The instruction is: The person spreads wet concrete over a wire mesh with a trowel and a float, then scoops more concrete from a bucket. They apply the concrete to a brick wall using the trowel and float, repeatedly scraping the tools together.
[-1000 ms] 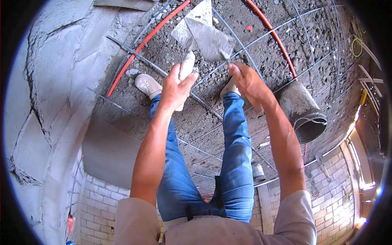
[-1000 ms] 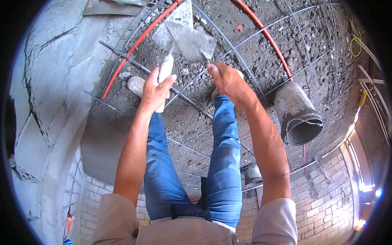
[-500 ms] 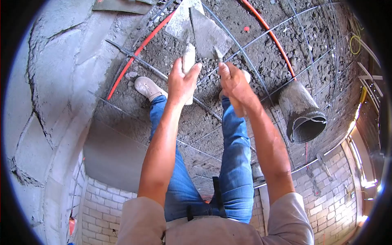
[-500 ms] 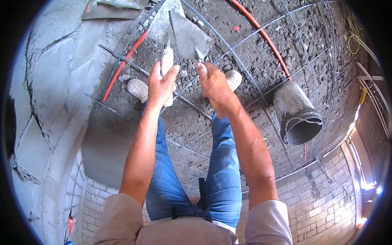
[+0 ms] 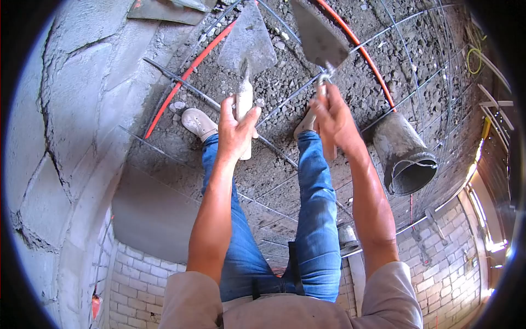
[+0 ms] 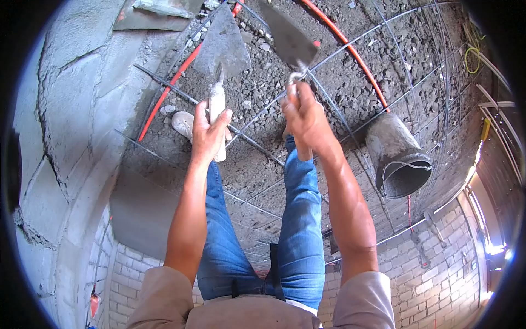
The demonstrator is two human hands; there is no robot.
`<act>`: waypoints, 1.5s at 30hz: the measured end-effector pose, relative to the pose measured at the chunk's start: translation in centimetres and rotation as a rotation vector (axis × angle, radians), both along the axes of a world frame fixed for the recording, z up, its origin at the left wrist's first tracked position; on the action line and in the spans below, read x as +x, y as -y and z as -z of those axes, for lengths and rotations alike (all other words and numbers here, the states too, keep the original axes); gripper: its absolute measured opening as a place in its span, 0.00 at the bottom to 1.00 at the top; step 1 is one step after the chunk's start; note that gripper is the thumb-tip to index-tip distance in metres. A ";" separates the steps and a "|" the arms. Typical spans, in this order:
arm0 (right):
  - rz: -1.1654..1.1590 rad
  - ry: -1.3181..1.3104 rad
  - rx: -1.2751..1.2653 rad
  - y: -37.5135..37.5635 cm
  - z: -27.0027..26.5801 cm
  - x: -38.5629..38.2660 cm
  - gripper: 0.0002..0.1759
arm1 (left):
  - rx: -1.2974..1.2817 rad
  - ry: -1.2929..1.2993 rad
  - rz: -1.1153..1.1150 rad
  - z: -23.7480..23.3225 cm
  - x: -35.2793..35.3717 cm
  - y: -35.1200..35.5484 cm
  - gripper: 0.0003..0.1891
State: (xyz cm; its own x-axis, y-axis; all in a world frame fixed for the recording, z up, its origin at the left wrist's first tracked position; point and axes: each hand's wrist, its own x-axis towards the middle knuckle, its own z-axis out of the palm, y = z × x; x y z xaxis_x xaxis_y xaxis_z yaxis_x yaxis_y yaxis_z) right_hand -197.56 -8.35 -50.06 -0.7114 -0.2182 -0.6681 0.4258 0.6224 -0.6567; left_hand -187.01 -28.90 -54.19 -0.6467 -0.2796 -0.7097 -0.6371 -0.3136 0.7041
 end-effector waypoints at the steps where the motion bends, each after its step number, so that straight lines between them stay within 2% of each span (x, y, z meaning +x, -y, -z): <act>1: -0.136 -0.052 0.080 -0.1 -0.3 0.5 0.14 | -0.045 -0.003 0.044 -0.2 -0.1 0.1 0.22; 2: -0.255 -0.326 0.024 -0.3 0.2 1.4 0.17 | -0.050 0.030 0.072 -0.4 -0.1 0.2 0.22; 3: -0.408 -0.354 0.184 -0.3 0.3 1.8 0.19 | -0.049 0.023 0.072 -0.6 -0.2 0.1 0.22; 5: -0.663 -0.404 0.336 -0.2 1.6 2.1 0.14 | -0.080 0.069 0.110 -1.1 -0.5 -0.2 0.21; 6: -0.661 -0.410 0.341 -0.3 3.0 1.7 0.14 | -0.025 0.084 0.093 -1.6 -0.6 -0.3 0.21; 8: -0.674 -0.204 0.479 -0.2 6.3 0.3 0.10 | -0.057 0.106 0.123 -2.3 -0.3 -1.0 0.21; 9: -0.579 -0.139 0.553 0.6 7.0 -1.1 0.09 | -0.092 0.134 0.150 -2.6 0.1 -1.2 0.21; 11: -0.419 -0.133 0.536 0.6 10.0 -3.3 0.15 | 0.053 0.107 0.067 -2.8 1.3 -1.2 0.22; 12: -0.416 -0.125 0.533 -0.2 10.1 -3.0 0.15 | 0.125 0.118 0.007 -3.2 1.8 -1.0 0.22; 14: -0.133 -0.169 0.329 -1.7 9.1 -2.2 0.19 | 0.342 0.131 -0.140 -3.6 2.4 -0.2 0.21; 15: -0.139 -0.166 0.332 -1.9 7.6 -1.3 0.19 | 0.479 0.133 -0.235 -3.5 2.8 0.6 0.21; 16: -0.115 -0.143 0.207 -1.9 5.5 0.1 0.18 | 0.642 0.013 -0.298 -2.7 3.5 1.3 0.20; 17: -0.089 -0.122 0.079 -1.9 3.5 1.4 0.18 | 0.762 0.072 -0.432 -2.1 3.9 1.5 0.23; 18: -0.061 -0.020 0.067 -1.7 2.0 2.7 0.17 | 0.853 0.085 -0.476 -2.1 3.6 1.6 0.23; 19: -0.029 0.082 0.054 -1.4 0.7 4.0 0.15 | 0.943 0.098 -0.517 -2.1 3.3 1.8 0.24; 21: -0.150 0.044 0.060 -0.7 -1.1 5.8 0.16 | 0.996 0.086 -0.498 -1.4 3.7 2.7 0.24; 22: -0.174 -0.058 0.040 -0.7 -0.6 7.4 0.18 | 1.057 0.074 -0.478 -0.9 4.0 3.1 0.24; 25: -0.304 -0.207 0.063 0.1 -0.3 8.9 0.18 | 1.008 0.135 -0.372 0.3 4.7 3.8 0.27; 26: -0.303 -0.206 0.062 0.4 -0.2 8.7 0.18 | 0.948 0.202 -0.364 -0.1 4.6 3.6 0.29; 29: -0.439 -0.214 0.087 1.0 1.4 7.6 0.14 | 0.978 0.193 -0.288 -0.1 5.0 3.5 0.31; 31: -0.546 0.013 0.341 1.2 4.3 6.4 0.13 | 1.012 0.199 -0.244 -0.4 5.2 3.1 0.32; 33: -0.402 0.055 0.414 0.8 8.2 3.7 0.12 | 1.034 0.197 -0.198 -1.2 6.0 2.6 0.32; 34: -0.359 -0.076 0.384 -0.3 10.3 3.2 0.13 | 1.041 0.185 -0.181 -1.6 6.8 2.0 0.32; 36: -0.292 -0.261 0.244 -0.9 10.1 2.0 0.14 | 1.061 0.169 -0.168 -2.0 7.1 1.7 0.31; 37: -0.303 -0.254 0.240 -1.1 9.4 2.9 0.14 | 1.060 0.171 -0.183 -1.6 7.2 1.9 0.31; 39: -0.243 -0.030 0.280 -0.7 5.6 4.2 0.14 | 1.119 0.202 -0.321 0.4 7.0 2.4 0.31; 41: -0.385 -0.005 0.235 -0.5 2.3 6.0 0.13 | 1.096 0.176 -0.312 1.0 6.1 2.7 0.31; 42: -0.491 -0.141 0.231 -0.7 2.6 7.1 0.12 | 1.100 0.184 -0.307 0.4 5.5 2.7 0.31; 43: -0.493 -0.140 0.230 -1.0 3.5 7.4 0.12 | 1.102 0.197 -0.301 -0.3 5.1 2.6 0.31; 45: -0.309 0.080 0.368 -0.9 6.9 6.7 0.13 | 1.119 0.213 -0.268 -1.4 5.7 2.2 0.30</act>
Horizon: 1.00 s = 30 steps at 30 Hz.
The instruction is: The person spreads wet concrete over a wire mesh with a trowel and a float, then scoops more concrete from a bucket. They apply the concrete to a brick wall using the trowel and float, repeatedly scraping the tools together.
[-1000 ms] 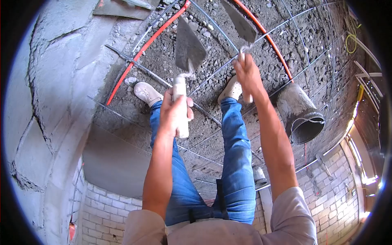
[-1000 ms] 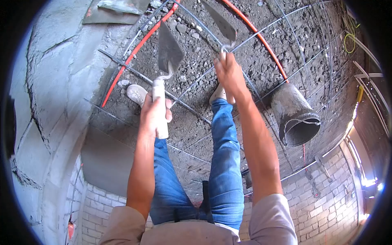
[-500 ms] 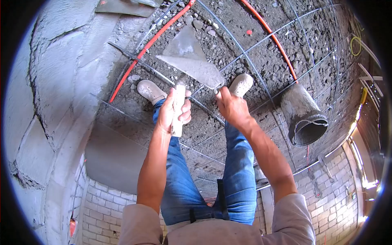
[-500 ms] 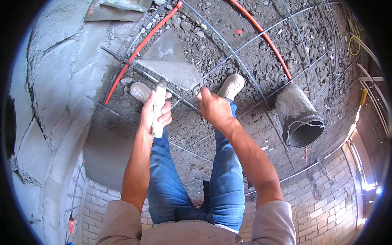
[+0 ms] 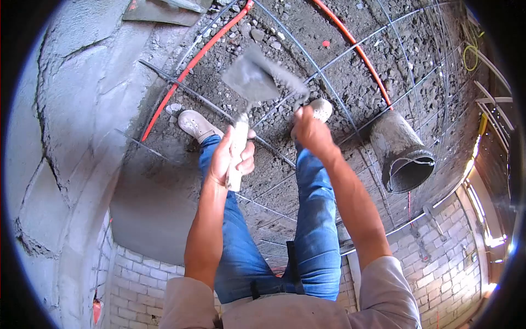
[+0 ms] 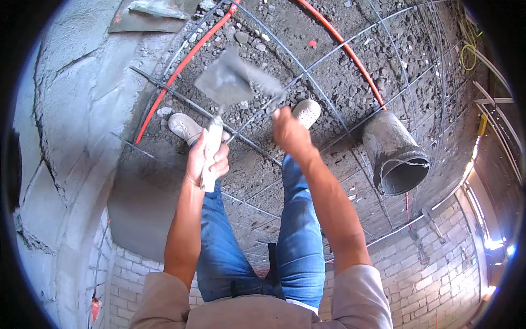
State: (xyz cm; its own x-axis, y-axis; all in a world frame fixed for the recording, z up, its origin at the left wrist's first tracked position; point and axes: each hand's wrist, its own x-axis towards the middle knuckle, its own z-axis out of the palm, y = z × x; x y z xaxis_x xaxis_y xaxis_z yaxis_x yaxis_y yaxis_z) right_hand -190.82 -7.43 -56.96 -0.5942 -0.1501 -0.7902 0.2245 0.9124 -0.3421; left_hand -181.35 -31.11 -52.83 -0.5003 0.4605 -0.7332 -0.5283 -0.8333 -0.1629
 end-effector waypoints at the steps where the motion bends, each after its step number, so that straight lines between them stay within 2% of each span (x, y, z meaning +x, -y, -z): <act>1: -0.005 -0.065 -0.051 -0.7 1.4 -0.3 0.14 | 0.011 0.013 0.000 -0.7 0.5 -0.1 0.30; 3: -0.023 -0.195 -0.149 -0.7 2.4 -2.1 0.17 | -0.020 -0.048 0.033 -1.4 1.6 0.2 0.31; 4: -0.004 -0.150 -0.131 -0.9 1.0 -2.9 0.19 | -0.025 -0.061 0.040 -1.7 1.8 0.3 0.32; 5: 0.245 -0.064 -0.172 -1.1 0.3 -2.2 0.20 | -0.015 -0.034 0.007 -1.4 1.9 0.4 0.31; 6: 0.241 -0.053 -0.164 -1.1 -1.6 -2.1 0.20 | -0.005 -0.015 -0.027 -0.8 1.7 0.6 0.31; 8: 0.313 0.139 -0.255 -0.8 -5.7 -2.5 0.21 | -0.024 -0.051 -0.037 0.8 1.4 1.1 0.31; 10: 0.293 0.143 -0.260 -0.9 -7.6 -2.4 0.21 | -0.098 -0.048 0.004 1.8 0.9 1.4 0.32; 12: 0.275 0.021 -0.273 0.1 -9.1 -2.1 0.18 | -0.123 -0.034 0.011 2.4 0.2 1.2 0.31; 14: 0.132 -0.025 -0.251 1.0 -9.7 -1.4 0.14 | -0.139 0.011 -0.010 3.1 -0.7 0.8 0.31; 16: -0.003 -0.162 -0.351 1.7 -9.5 0.6 0.14 | -0.171 0.104 -0.025 3.0 -1.7 0.0 0.29; 21: 0.008 -0.200 -0.436 3.0 -9.2 1.8 0.13 | -0.166 0.211 -0.055 3.7 -2.8 -0.8 0.27; 25: -0.100 -0.051 -0.322 2.2 -5.8 1.1 0.14 | -0.103 0.240 -0.088 3.7 -3.6 -1.5 0.27; 30: 0.085 -0.083 -0.384 2.3 -7.4 0.8 0.14 | -0.110 0.170 -0.111 4.4 -3.4 -1.7 0.26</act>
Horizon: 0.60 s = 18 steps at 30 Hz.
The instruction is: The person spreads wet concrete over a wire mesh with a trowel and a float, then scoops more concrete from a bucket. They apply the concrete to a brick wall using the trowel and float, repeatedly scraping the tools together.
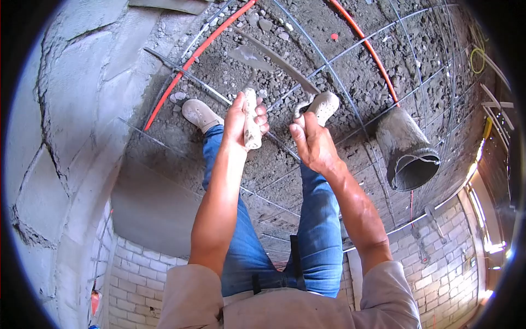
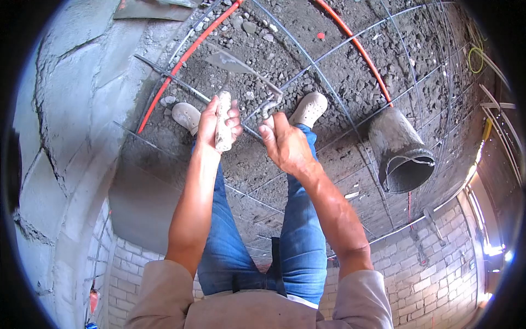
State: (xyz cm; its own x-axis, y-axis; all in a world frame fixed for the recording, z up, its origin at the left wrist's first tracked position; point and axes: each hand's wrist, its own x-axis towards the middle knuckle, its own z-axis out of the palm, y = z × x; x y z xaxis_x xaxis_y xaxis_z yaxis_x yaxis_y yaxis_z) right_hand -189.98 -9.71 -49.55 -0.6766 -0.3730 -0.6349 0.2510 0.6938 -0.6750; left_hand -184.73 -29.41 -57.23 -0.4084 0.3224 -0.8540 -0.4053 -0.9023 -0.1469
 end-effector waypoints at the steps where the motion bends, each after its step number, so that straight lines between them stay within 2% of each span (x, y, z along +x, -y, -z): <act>1: -0.063 0.031 0.017 -0.1 0.2 0.1 0.14 | 0.009 0.001 0.003 0.0 0.0 -0.4 0.26; 4: -0.137 0.016 0.004 -0.6 1.7 0.3 0.14 | 0.017 0.033 -0.011 0.0 -0.9 -0.4 0.25; 6: -0.015 0.013 -0.027 -0.1 0.4 0.1 0.15 | -0.056 0.073 0.048 -0.3 -0.9 -0.3 0.26; 8: -0.002 0.017 -0.034 -0.2 0.4 0.3 0.15 | -0.201 0.071 0.165 -0.7 -1.4 -0.7 0.27; 10: -0.192 0.060 0.085 -0.3 1.1 -0.1 0.14 | -0.244 0.100 0.178 -1.6 -2.3 -1.5 0.27; 12: -0.196 0.000 0.079 0.0 1.4 -0.5 0.14 | -0.396 0.158 0.302 -1.4 -2.6 -1.6 0.27; 14: -0.057 0.010 0.050 -0.1 0.1 0.0 0.16 | -0.410 0.135 0.299 -0.7 -1.7 -1.7 0.26; 16: -0.004 -0.010 0.019 -0.4 0.6 0.4 0.17 | -0.531 0.133 0.363 -0.1 -1.8 -2.0 0.26; 18: -0.146 0.038 0.132 -0.7 2.4 0.2 0.15 | -0.545 0.174 0.366 -1.1 -2.6 -2.4 0.24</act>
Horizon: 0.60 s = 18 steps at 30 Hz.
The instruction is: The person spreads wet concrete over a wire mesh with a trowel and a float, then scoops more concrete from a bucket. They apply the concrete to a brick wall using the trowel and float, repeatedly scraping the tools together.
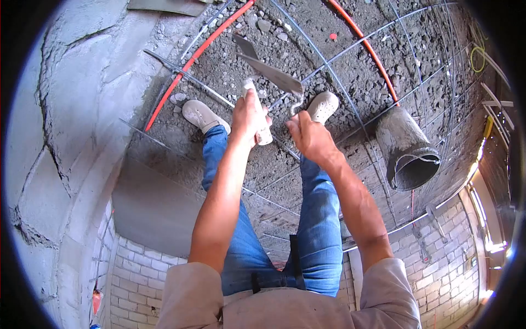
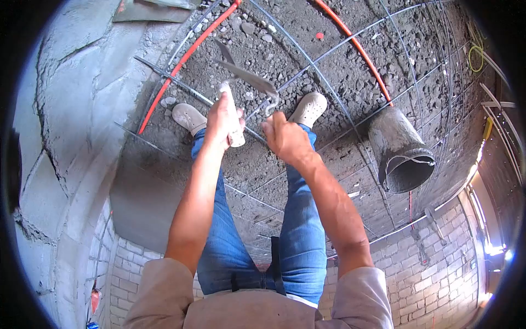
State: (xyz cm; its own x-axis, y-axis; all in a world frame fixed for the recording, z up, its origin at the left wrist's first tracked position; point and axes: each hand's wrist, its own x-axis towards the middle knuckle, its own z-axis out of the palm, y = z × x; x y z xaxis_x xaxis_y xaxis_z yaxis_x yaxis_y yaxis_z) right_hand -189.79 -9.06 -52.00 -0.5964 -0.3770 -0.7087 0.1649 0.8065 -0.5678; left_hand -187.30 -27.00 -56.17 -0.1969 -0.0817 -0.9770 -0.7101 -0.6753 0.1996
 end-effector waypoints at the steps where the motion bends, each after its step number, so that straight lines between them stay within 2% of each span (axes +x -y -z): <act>1: 0.014 -0.011 -0.005 -0.5 0.4 0.0 0.15 | -0.031 0.019 0.044 0.6 0.5 0.1 0.26; 3: 0.074 -0.025 -0.032 0.4 -1.2 -0.7 0.15 | -0.142 0.004 0.175 0.9 0.9 0.2 0.27; 5: 0.180 -0.036 -0.071 0.8 -2.1 -0.3 0.16 | -0.143 -0.035 0.202 0.7 1.2 0.0 0.26; 9: 0.003 0.041 0.069 0.8 -0.1 -0.9 0.16 | -0.171 -0.049 0.209 0.2 0.3 -0.3 0.23; 12: 0.148 -0.004 -0.034 1.0 -1.2 -0.4 0.17 | -0.219 -0.084 0.314 0.1 0.8 -0.4 0.21; 14: 0.123 0.046 0.047 1.6 -1.1 -0.8 0.17 | -0.198 -0.085 0.202 0.1 0.1 -0.7 0.19; 16: 0.154 0.053 0.029 1.8 -1.3 -1.3 0.17 | -0.303 -0.129 0.342 0.7 0.5 -0.9 0.16; 18: 0.200 0.100 -0.003 2.2 -1.6 -1.5 0.17 | -0.286 -0.143 0.368 0.4 1.0 -0.4 0.16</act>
State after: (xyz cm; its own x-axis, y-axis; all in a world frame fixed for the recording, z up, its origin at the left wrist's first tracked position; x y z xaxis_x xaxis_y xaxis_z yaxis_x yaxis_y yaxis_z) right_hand -191.29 -11.31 -50.35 -0.5867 -0.2601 -0.7669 0.3769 0.7505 -0.5428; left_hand -186.34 -26.58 -56.61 -0.3934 -0.2426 -0.8868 -0.8433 -0.2888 0.4532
